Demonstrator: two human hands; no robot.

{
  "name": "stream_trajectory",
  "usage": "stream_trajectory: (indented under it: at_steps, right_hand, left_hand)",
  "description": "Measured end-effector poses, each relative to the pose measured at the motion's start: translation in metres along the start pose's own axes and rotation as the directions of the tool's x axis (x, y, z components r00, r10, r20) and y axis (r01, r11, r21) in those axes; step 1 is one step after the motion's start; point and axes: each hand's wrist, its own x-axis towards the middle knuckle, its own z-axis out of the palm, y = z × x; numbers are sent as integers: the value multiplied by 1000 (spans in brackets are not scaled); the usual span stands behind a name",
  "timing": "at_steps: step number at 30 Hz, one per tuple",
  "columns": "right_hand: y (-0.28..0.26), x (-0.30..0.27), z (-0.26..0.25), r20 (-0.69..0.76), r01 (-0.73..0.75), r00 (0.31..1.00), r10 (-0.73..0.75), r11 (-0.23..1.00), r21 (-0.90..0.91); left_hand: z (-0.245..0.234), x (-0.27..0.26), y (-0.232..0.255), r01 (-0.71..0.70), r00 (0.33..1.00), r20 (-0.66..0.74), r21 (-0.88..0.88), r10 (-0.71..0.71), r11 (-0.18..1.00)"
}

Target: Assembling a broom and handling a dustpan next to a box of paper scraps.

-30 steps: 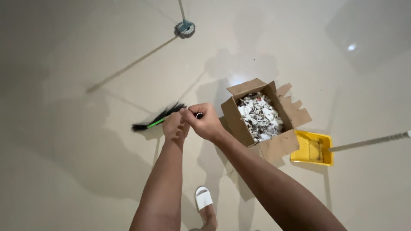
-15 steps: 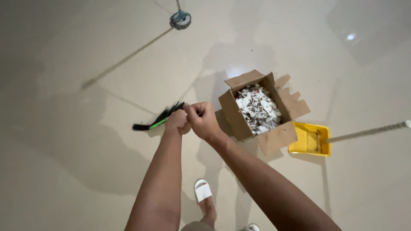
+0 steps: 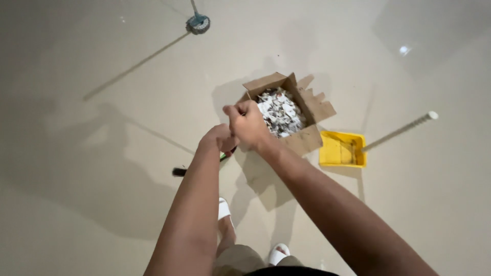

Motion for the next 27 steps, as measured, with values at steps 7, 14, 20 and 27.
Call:
stream_trajectory:
  at_steps: [7,14,20,27]
  right_hand:
    - [4,-63,-71,-23,-67,998,66,997,-39]
    - [-26,-115,-97,39,-9,999,11,998,-55]
    - [-32,-112,-62,119,352,920,-374,919,176]
    - [-57,-105,34,343,251,897,-279,960,125]
  left_hand:
    - [80,-21,40,-127,981,160,121,107,985]
    - [111,-72,58,-182,942,-182,433,283,883]
    - [73,-136,49,-59,919,-358,286,163,956]
    - [35,-150,-49,-50,755,-632,210,175,976]
